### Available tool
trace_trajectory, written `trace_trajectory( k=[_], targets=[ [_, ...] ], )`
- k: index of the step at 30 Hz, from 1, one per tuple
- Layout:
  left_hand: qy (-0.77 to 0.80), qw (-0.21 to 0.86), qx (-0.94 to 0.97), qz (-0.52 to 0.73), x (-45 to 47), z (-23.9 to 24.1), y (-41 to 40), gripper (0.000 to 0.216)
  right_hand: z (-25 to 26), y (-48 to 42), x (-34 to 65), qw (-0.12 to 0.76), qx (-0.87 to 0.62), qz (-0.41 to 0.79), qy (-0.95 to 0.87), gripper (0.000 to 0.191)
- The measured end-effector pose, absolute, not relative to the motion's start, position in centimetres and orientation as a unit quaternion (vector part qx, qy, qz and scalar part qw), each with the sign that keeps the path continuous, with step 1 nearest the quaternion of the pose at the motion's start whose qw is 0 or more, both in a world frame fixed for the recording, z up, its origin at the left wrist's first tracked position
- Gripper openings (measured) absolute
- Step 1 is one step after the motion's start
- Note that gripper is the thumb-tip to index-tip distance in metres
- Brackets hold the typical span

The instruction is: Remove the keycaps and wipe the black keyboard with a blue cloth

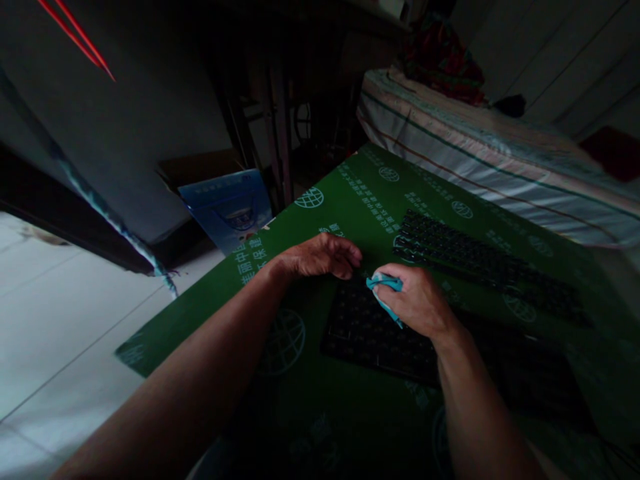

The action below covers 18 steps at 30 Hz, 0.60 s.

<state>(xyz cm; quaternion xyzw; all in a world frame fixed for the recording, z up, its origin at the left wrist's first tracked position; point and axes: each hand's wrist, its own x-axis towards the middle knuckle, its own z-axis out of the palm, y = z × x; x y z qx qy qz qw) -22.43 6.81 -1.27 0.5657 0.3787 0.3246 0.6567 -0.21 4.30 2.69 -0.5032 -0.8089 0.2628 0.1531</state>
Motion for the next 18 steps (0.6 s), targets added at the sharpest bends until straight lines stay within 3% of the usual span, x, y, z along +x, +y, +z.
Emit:
trace_trajectory(
  k=[8, 18],
  targets=[
    [0.38, 0.657, 0.563, 0.327, -22.3, -1.1, 6.7, 0.039, 3.3, 3.2, -1.9, 0.065, -0.512, 0.124, -0.848, 0.016],
    [0.383, 0.654, 0.569, 0.319, -22.5, -1.3, 6.9, 0.041, 3.1, 3.8, -0.9, 0.116, -0.504, 0.203, -0.831, 0.019]
  ],
)
